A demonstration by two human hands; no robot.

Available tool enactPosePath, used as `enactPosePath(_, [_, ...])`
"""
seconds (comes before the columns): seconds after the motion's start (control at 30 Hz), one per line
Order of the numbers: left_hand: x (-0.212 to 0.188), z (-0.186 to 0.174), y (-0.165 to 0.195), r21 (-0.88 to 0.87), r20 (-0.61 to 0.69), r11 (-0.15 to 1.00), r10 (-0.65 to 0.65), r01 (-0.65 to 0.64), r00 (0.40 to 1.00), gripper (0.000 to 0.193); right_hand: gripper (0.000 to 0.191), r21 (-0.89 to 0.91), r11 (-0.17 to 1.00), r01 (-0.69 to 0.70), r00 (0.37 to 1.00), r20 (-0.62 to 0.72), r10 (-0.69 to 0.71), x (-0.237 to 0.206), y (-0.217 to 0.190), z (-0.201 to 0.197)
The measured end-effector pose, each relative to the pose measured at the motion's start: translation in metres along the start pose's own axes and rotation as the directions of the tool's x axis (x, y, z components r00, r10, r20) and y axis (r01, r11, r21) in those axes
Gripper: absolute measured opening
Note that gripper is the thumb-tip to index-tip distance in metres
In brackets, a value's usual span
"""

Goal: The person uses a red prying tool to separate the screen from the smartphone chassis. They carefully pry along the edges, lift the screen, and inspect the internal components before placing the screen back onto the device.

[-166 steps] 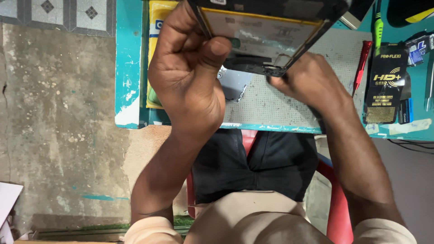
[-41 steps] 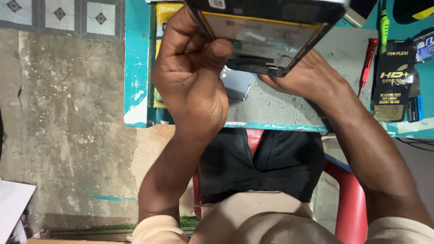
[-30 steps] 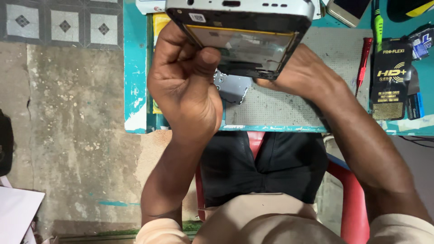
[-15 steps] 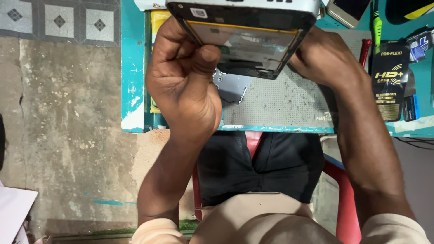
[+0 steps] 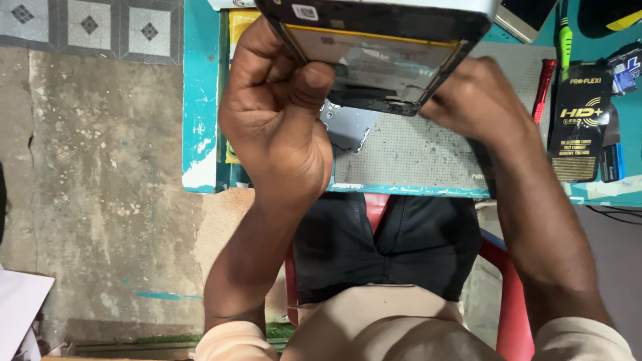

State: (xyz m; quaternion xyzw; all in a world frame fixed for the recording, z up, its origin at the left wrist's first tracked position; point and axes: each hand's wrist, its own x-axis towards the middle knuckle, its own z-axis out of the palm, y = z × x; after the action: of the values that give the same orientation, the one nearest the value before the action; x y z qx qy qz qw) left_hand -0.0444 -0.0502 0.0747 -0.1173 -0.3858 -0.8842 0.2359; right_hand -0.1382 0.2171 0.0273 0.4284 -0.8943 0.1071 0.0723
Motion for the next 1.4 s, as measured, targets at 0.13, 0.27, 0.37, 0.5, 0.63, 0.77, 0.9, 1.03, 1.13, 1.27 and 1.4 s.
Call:
enactPosePath(0.13, [-0.002,0.001,0.000,-0.010,-0.012,1.000,-0.001,0.001,1.000,0.025,0.014,-0.059,0.993,0.098,0.995,-0.006,-0.098,0.008,-0.011,0.005])
enactPosePath(0.27, [-0.002,0.002,0.001,-0.027,-0.024,1.000,-0.005,0.004,1.000,0.025,0.014,-0.005,0.994,0.107,0.994,-0.016,-0.108,0.014,-0.014,0.003])
enactPosePath(0.37, [-0.003,0.003,0.001,-0.048,-0.027,0.999,-0.013,0.012,1.000,0.025,0.020,0.045,0.990,0.133,0.990,-0.045,-0.131,0.018,-0.017,0.001])
enactPosePath(0.5, [-0.003,0.003,0.000,-0.045,-0.018,0.999,-0.012,0.011,1.000,0.025,0.031,0.116,0.993,0.015,0.999,-0.032,-0.011,0.023,-0.022,0.006])
enactPosePath(0.63, [-0.003,0.003,-0.001,-0.035,-0.015,0.999,0.000,0.000,1.000,0.025,0.029,0.139,0.987,0.076,0.994,-0.089,-0.064,0.026,-0.021,0.007])
enactPosePath(0.77, [-0.002,0.003,-0.003,-0.037,0.002,0.999,0.012,-0.012,1.000,0.024,0.031,0.105,0.992,0.076,0.994,-0.083,-0.068,0.027,-0.017,0.006])
enactPosePath(0.9, [-0.003,0.003,-0.002,-0.049,0.004,0.999,0.013,-0.013,1.000,0.020,0.033,0.059,0.996,0.062,0.996,-0.061,-0.059,0.024,-0.019,0.008])
enactPosePath(1.03, [-0.002,0.003,-0.001,-0.032,0.004,0.999,0.009,-0.009,1.000,0.020,0.009,-0.135,0.991,0.012,0.978,0.208,0.017,0.019,-0.021,0.006])
enactPosePath(1.13, [-0.002,0.005,-0.001,-0.020,-0.022,1.000,0.002,-0.003,1.000,0.021,0.010,-0.180,0.983,0.041,0.962,0.274,0.010,0.019,-0.023,0.005])
enactPosePath(1.27, [-0.001,0.005,-0.002,-0.018,-0.035,1.000,0.006,-0.006,0.999,0.021,0.017,0.085,0.996,-0.016,1.000,-0.023,0.018,0.019,-0.017,-0.007])
enactPosePath(1.4, [-0.001,0.003,-0.001,-0.007,-0.037,1.000,-0.009,0.009,0.999,0.021,0.015,0.104,0.989,-0.101,0.989,-0.097,0.111,0.012,-0.007,-0.023])
